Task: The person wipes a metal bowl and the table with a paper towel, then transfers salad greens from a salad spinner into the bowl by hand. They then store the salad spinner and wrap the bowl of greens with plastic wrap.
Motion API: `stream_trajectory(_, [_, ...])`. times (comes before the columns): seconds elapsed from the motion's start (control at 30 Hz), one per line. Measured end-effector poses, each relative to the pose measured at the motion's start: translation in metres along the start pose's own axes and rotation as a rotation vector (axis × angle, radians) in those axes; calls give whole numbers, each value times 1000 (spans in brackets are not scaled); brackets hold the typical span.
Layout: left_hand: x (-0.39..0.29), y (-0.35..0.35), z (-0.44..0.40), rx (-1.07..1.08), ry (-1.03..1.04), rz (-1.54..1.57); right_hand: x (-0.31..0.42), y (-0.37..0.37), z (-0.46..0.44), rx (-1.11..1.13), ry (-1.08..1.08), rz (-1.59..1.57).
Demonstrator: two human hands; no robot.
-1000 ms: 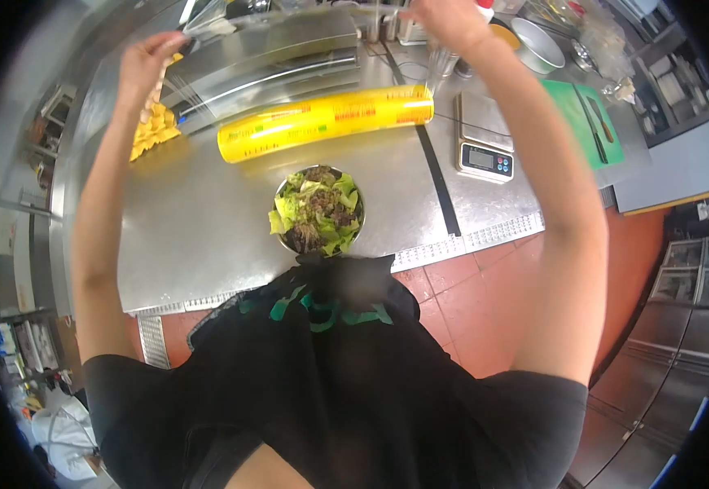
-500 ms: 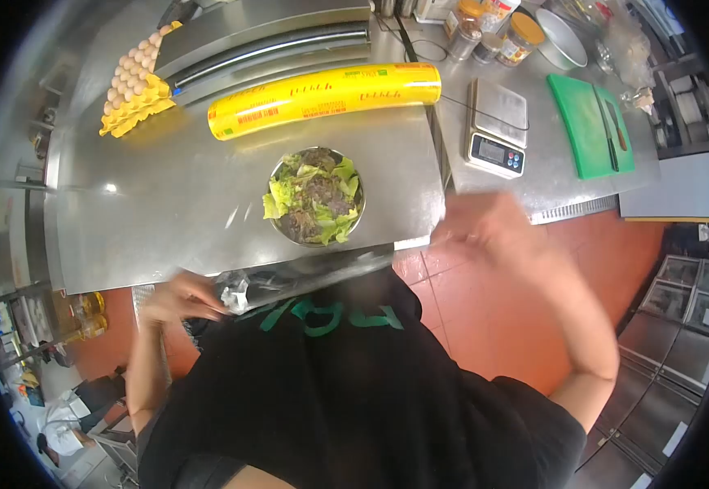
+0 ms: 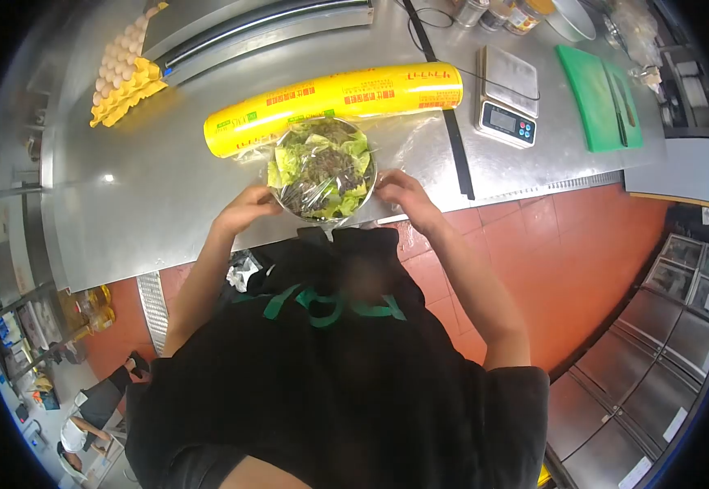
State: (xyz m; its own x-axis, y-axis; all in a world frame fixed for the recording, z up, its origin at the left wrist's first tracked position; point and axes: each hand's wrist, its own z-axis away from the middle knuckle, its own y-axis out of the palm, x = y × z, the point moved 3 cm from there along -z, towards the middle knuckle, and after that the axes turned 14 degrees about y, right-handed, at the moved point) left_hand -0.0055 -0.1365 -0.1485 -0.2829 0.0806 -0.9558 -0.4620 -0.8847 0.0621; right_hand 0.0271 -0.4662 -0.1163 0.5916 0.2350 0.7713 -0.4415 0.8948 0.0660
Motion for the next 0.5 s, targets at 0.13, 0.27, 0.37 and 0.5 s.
stream_trajectory(0.13, [-5, 2, 19, -58, 183, 386, 3, 5, -3, -110, 48, -193])
stream_trajectory(0.27, [6, -3, 0, -291, -18, 633, 19, 16, -25, -421, -107, 151])
stream_trajectory(0.37, [11, 3, -15, -394, -178, 366, 30, 26, -39, -509, -51, 627])
stream_trajectory(0.5, [4, 13, -24, -540, -222, 197, 38, 22, -50, -431, -156, 776])
